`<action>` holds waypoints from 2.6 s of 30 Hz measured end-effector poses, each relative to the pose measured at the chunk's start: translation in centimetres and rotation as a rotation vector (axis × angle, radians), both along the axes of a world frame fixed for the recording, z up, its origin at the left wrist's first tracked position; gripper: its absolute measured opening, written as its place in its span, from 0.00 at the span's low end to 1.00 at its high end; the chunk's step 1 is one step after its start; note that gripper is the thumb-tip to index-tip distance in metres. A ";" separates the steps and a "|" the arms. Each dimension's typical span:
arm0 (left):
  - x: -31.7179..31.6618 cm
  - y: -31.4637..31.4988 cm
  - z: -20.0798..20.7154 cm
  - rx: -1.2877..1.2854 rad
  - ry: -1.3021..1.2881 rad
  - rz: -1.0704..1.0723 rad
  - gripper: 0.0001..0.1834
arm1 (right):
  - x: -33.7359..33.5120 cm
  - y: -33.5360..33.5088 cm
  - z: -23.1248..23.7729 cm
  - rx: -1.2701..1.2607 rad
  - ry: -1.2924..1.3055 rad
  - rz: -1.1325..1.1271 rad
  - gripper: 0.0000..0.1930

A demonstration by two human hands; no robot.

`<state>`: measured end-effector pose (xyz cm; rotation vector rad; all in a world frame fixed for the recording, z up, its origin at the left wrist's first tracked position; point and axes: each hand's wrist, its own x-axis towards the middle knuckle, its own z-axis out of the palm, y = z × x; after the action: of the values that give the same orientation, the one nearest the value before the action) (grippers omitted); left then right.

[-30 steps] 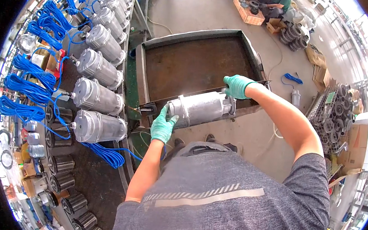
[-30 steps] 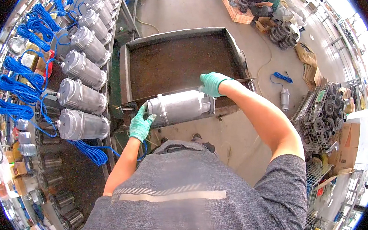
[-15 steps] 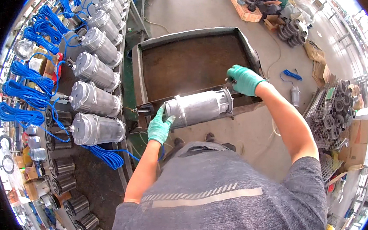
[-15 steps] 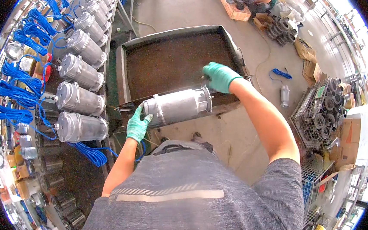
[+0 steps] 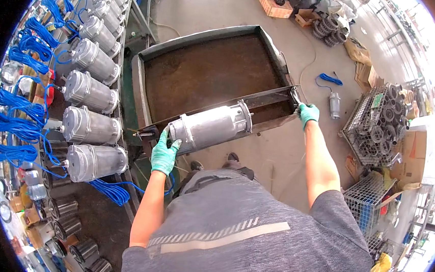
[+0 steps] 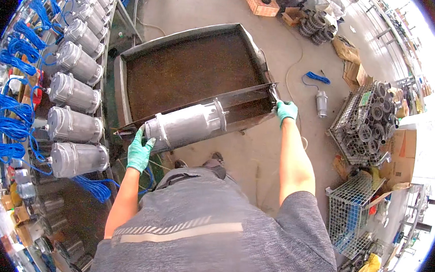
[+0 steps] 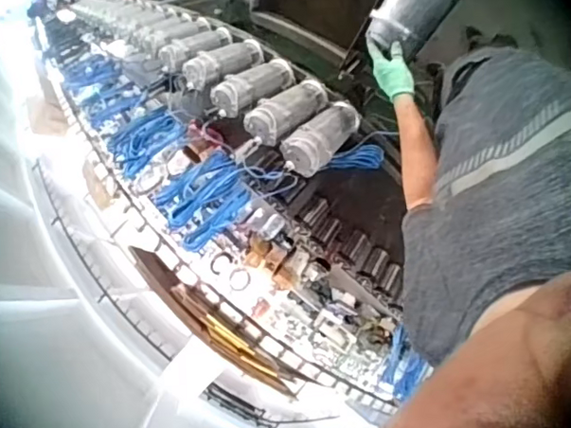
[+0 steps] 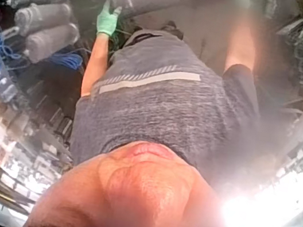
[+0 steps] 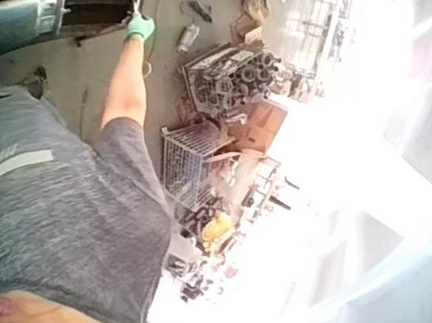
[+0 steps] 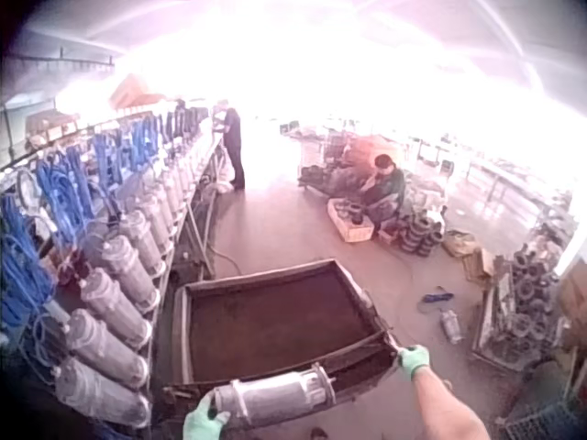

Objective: The person picks up a pump assembly from a line, places it into a water tank, and rotates it while observing for bubbles. They then lift the pump out of the tank and place it back onto the assembly line.

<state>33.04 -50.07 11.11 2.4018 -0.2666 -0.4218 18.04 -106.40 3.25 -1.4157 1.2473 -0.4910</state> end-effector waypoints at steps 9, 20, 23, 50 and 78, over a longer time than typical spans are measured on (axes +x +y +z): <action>-3.3 9.8 1.2 -0.160 -0.143 0.437 0.26 | -1.4 1.6 -3.3 -0.580 0.748 0.260 0.26; -0.1 34.9 -3.3 0.254 -0.012 0.980 0.41 | 9.4 15.3 5.9 -0.156 0.175 0.999 0.27; 3.4 35.3 -3.7 0.492 0.205 0.979 0.52 | 10.4 14.3 4.4 -0.114 0.232 1.090 0.30; -23.7 16.7 31.8 -1.152 -1.188 1.103 0.26 | 12.5 13.3 -1.3 0.353 0.149 1.131 0.23; -54.7 28.9 40.5 -0.504 -1.681 1.064 0.16 | -28.3 73.6 4.6 1.370 0.741 1.661 0.16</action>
<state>-21.66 -21.16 51.58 1.4517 0.2189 1.8821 -10.26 -32.76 7.87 -0.8472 0.2453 1.7825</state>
